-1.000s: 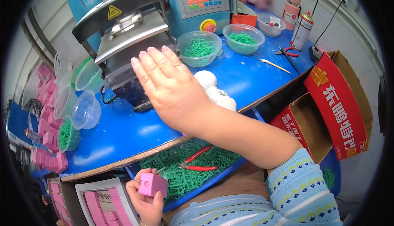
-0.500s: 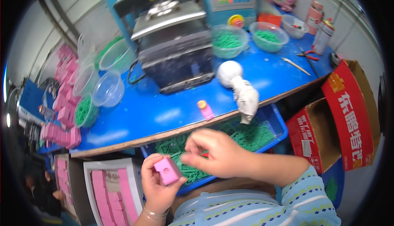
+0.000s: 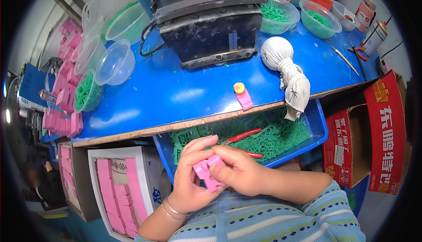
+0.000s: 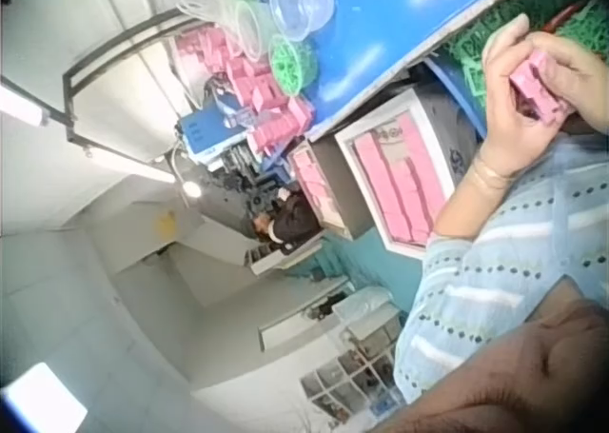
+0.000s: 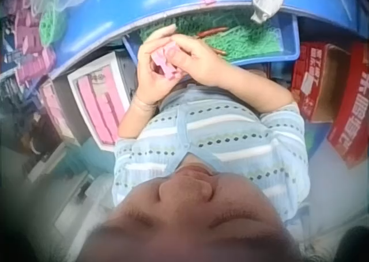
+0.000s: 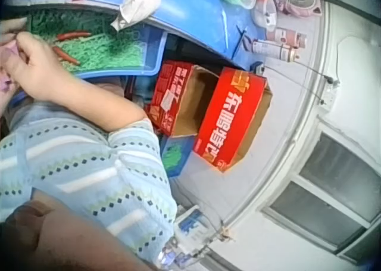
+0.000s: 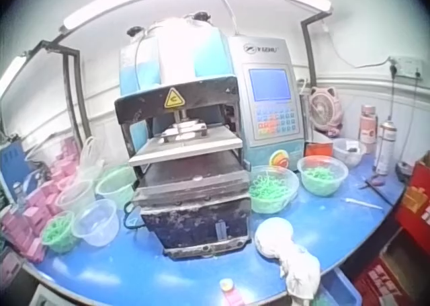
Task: The recorder is cleaning and assembling small green and yellow plastic jewelry or toy components using a mold and pliers.
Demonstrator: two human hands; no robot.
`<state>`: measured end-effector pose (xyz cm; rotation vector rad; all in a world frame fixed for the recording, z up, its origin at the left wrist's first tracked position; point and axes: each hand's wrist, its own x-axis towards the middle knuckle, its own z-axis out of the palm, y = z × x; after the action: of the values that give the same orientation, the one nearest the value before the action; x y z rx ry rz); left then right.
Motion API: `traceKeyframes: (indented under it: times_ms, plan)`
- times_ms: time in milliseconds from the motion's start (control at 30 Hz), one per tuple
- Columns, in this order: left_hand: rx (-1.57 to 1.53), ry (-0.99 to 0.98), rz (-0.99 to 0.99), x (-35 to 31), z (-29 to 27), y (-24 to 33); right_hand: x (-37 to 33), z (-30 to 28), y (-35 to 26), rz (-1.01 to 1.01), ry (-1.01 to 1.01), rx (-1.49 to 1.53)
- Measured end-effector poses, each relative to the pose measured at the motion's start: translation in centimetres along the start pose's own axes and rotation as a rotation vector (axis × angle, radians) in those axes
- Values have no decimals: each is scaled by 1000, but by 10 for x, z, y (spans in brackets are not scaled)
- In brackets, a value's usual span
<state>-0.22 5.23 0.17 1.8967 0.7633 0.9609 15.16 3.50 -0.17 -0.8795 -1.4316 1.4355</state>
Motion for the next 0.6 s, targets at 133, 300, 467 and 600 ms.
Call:
traceKeyframes:
  times_ms: [133, 300, 467, 600]
  plan:
    - [-382, 100, 49, -4, -7, 0, -5, 2, -13, 96, -27, 327]
    - [-732, 264, -90, -4, -4, 19, -11, 5, -30, 142, -11, 340]
    - [-1195, 447, -118, -2, -12, 10, -14, 8, 4, 3, 74, -41]
    - [-1320, 287, -311, -1, -14, 6, -19, 14, 4, 310, -248, -100]
